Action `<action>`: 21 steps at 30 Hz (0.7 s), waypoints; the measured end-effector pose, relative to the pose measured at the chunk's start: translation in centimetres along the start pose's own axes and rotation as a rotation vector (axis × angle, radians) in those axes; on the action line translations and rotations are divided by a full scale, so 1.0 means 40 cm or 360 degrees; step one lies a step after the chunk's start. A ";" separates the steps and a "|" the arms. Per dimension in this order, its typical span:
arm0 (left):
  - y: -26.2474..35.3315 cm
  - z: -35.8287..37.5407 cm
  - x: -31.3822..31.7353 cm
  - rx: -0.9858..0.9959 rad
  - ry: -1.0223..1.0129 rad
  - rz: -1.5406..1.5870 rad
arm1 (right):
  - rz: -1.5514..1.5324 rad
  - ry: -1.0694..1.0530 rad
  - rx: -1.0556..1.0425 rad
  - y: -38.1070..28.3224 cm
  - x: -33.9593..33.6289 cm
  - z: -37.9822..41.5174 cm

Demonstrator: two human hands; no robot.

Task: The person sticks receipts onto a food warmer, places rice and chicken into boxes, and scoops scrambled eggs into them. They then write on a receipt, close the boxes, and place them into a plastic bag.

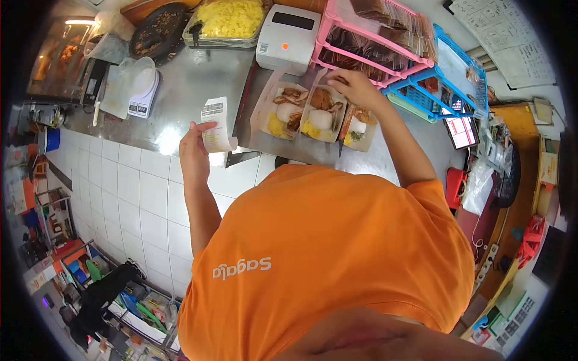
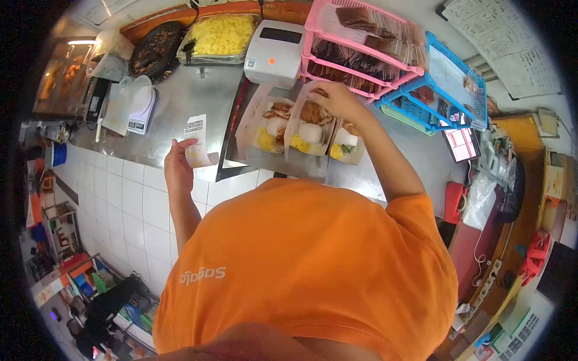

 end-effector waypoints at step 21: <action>0.028 -0.133 0.114 -0.0057 -0.0670 -0.0173 | 0.0548 0.0341 0.0689 0.133 0.101 0.196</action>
Point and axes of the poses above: each hand's wrist, its own z-axis away from the middle knuckle, its own x-axis out of the palm, y = z × x, the point moved 10 cm from there along -z, towards the middle knuckle, and after that the axes turned 6 degrees about y, right-handed, at the moved point
